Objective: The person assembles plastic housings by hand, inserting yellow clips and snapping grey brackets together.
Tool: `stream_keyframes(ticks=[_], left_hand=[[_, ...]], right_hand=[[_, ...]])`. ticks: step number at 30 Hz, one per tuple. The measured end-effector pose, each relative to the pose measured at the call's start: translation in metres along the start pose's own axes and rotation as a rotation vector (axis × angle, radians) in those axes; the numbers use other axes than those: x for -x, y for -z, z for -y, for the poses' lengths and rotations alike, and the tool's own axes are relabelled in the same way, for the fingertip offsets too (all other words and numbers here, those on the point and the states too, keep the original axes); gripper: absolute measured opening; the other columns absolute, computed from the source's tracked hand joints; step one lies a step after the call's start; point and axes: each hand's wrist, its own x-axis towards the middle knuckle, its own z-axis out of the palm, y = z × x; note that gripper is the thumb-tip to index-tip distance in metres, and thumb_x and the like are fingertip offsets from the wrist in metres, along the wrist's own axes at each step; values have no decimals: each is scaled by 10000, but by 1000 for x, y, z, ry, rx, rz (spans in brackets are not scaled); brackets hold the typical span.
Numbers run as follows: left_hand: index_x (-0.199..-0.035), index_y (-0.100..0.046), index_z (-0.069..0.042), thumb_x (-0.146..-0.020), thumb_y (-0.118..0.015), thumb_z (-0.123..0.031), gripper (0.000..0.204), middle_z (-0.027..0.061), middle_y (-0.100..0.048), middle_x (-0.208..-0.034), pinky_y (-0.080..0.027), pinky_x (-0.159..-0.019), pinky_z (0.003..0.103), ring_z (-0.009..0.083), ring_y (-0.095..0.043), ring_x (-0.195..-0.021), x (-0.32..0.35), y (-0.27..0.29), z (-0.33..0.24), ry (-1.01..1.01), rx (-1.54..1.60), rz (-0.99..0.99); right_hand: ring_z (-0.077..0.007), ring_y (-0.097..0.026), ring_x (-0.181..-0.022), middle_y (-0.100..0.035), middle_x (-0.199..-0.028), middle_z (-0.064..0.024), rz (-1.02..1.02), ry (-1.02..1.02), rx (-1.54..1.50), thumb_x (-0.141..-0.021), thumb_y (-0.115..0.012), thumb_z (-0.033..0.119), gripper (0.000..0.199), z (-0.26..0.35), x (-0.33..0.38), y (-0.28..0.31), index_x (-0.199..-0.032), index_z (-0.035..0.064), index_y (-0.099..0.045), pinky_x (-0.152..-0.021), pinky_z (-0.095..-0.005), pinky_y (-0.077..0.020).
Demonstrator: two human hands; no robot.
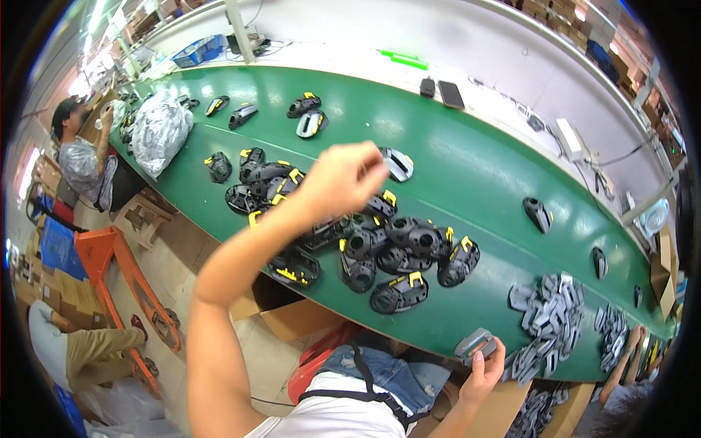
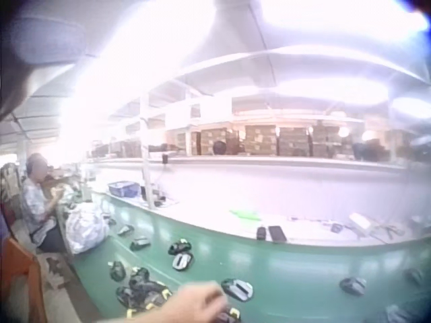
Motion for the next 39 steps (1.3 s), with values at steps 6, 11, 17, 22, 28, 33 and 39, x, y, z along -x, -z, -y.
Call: stream_keyframes(ticks=[6, 11, 17, 22, 28, 33, 39], left_hand=[[-1016, -656, -52, -779, -590, -207, 291, 174, -657, -1017, -514, -827, 422, 324, -632, -975, -94, 55, 213, 620, -789, 170], [-1145, -610, -61, -792, -557, -174, 375, 183, -604, -1177, -480, -924, 418, 324, -596, -1073, -105, 75, 315, 808, -778, 311], [-1280, -487, 4, -796, -606, -557, 750, 233, -508, -1293, -413, -980, 430, 347, -489, -1204, -101, 72, 412, 571, -792, 85], [-1173, -559, 53, -775, -708, -337, 577, 211, -639, -1075, -475, -851, 401, 318, -615, -948, -125, 82, 479, 630, -111, 269], [-1118, -496, 115, -705, -745, -300, 636, 296, -611, -1016, -469, -809, 440, 431, -603, -922, -180, 80, 463, 346, -866, -25], [-1147, -474, 70, -682, -779, -257, 645, 200, -576, -1079, -438, -882, 397, 309, -573, -973, -226, 34, 239, -13, -352, 42], [-1127, -517, 29, -639, -833, -397, 721, 147, -580, -1033, -453, -859, 347, 246, -571, -954, -131, -72, -58, -371, 116, 450]], right_hand=[[-149, -529, -865, -555, -975, -85, -118, -69, 48, -879, -553, 58, 330, -61, -24, -17, -1174, -63, -469, -792, -281, -442], [-182, -559, -896, -564, -1013, -148, -201, -22, 156, -881, -521, 55, 354, -73, -15, -19, -1195, -86, -437, -813, -311, -460], [-224, -653, -702, -651, -824, -153, -128, 140, 446, -810, -584, 98, 243, -44, -30, -32, -1007, -45, -582, -654, -309, -517], [-178, -573, -544, -631, -747, -92, -166, 83, 391, -812, -618, 87, 238, -40, -33, -30, -1038, 12, -613, -519, -284, -458], [-243, -625, -597, -649, -780, -152, -269, 103, 347, -817, -600, 66, 226, -34, -18, -34, -1021, -32, -603, -553, -308, -478], [-216, -604, -571, -640, -761, -136, -212, 173, 350, -818, -612, 59, 219, -37, -21, -35, -1023, -19, -607, -535, -304, -471], [-90, -511, -544, -596, -710, -66, -257, 81, 285, -842, -619, 102, 260, -55, -26, -29, -1081, 1, -608, -519, -241, -425]])
